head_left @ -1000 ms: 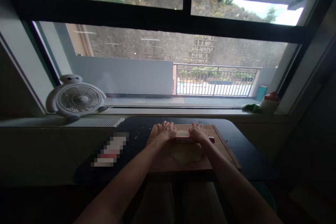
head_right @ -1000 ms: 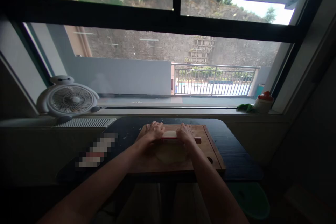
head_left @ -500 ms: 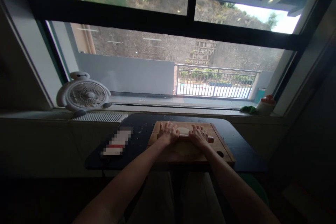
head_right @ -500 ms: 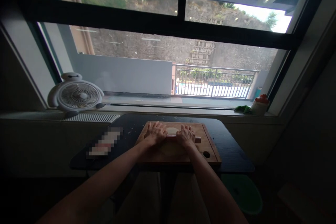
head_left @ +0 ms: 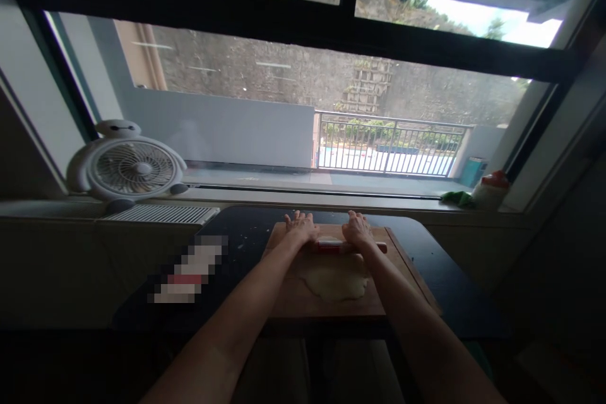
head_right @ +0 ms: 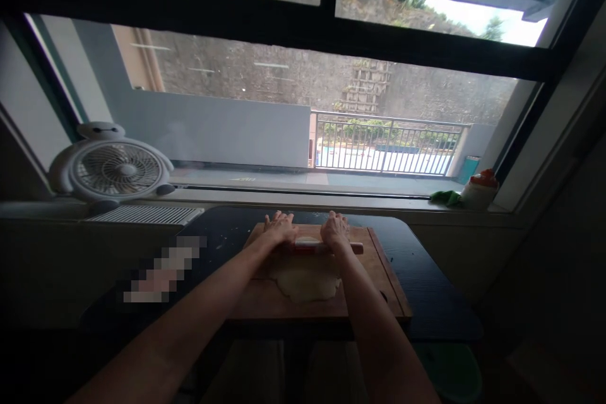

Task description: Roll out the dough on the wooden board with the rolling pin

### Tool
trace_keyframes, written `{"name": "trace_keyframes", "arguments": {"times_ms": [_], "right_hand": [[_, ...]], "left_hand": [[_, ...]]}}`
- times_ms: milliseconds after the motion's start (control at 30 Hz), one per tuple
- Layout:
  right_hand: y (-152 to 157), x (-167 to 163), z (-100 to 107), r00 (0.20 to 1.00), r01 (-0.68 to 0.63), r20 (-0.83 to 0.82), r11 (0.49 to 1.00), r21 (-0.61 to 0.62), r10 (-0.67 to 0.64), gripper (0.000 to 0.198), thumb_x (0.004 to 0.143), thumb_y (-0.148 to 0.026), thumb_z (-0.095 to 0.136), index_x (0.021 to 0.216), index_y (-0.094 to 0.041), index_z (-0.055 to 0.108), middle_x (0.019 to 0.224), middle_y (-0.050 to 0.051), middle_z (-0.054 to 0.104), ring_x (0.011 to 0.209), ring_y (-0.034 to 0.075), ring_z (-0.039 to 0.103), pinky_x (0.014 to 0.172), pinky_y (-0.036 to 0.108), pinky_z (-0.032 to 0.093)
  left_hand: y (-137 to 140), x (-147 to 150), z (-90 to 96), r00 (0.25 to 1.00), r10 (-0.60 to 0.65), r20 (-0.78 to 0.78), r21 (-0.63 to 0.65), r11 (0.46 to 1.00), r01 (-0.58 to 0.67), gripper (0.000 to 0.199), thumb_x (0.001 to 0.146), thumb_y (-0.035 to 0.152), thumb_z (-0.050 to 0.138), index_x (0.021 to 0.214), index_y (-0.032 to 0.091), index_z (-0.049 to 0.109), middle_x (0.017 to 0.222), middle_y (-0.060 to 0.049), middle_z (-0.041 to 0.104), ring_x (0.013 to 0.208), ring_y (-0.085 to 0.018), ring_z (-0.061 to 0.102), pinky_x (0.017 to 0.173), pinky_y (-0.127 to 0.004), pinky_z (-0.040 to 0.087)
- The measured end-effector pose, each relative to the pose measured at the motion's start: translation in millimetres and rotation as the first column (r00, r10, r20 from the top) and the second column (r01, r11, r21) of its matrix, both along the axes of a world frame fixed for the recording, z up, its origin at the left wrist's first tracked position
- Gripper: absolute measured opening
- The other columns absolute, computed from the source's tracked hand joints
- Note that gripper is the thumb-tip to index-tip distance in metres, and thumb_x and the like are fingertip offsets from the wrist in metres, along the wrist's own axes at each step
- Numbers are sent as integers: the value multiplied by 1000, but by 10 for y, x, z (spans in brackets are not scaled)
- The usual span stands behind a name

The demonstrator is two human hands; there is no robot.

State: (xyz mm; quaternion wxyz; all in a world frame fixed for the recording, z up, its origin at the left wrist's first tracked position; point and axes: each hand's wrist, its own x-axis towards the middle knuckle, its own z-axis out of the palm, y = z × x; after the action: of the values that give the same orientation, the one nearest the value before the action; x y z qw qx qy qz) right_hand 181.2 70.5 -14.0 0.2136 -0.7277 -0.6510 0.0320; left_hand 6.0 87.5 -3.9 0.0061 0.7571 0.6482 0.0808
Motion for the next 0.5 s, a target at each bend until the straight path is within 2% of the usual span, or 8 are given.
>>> {"name": "trace_keyframes", "arguments": {"times_ms": [167,333,500], "right_hand": [[-240,4,-21,1000,5,-11,1000,-13,-5,46,81,-28,42,126,-16,44,119,14,52,108,26,48,88,36,37],[-628,-42,-6,1000,21,13,999,43,-22,41,85,-32,37,121,-18,49,117,13,54,110,27,46,92,39,32],[-1041,-108,-84,998,5,64,989,145,-14,39,87,-30,36,122,-20,49,123,10,51,118,25,39,101,38,21]], "left_hand": [[-203,-4,-24,1000,-25,-7,-30,999,25,49,84,42,33,124,19,48,138,-12,43,133,-30,25,104,-59,13],[-585,11,28,998,-57,-20,-51,997,56,50,87,44,28,128,21,46,140,-9,41,134,-31,24,106,-57,10],[-1014,-9,7,994,-103,-37,51,993,105,46,90,41,26,124,24,51,139,-4,43,135,-26,23,110,-51,2]]}}
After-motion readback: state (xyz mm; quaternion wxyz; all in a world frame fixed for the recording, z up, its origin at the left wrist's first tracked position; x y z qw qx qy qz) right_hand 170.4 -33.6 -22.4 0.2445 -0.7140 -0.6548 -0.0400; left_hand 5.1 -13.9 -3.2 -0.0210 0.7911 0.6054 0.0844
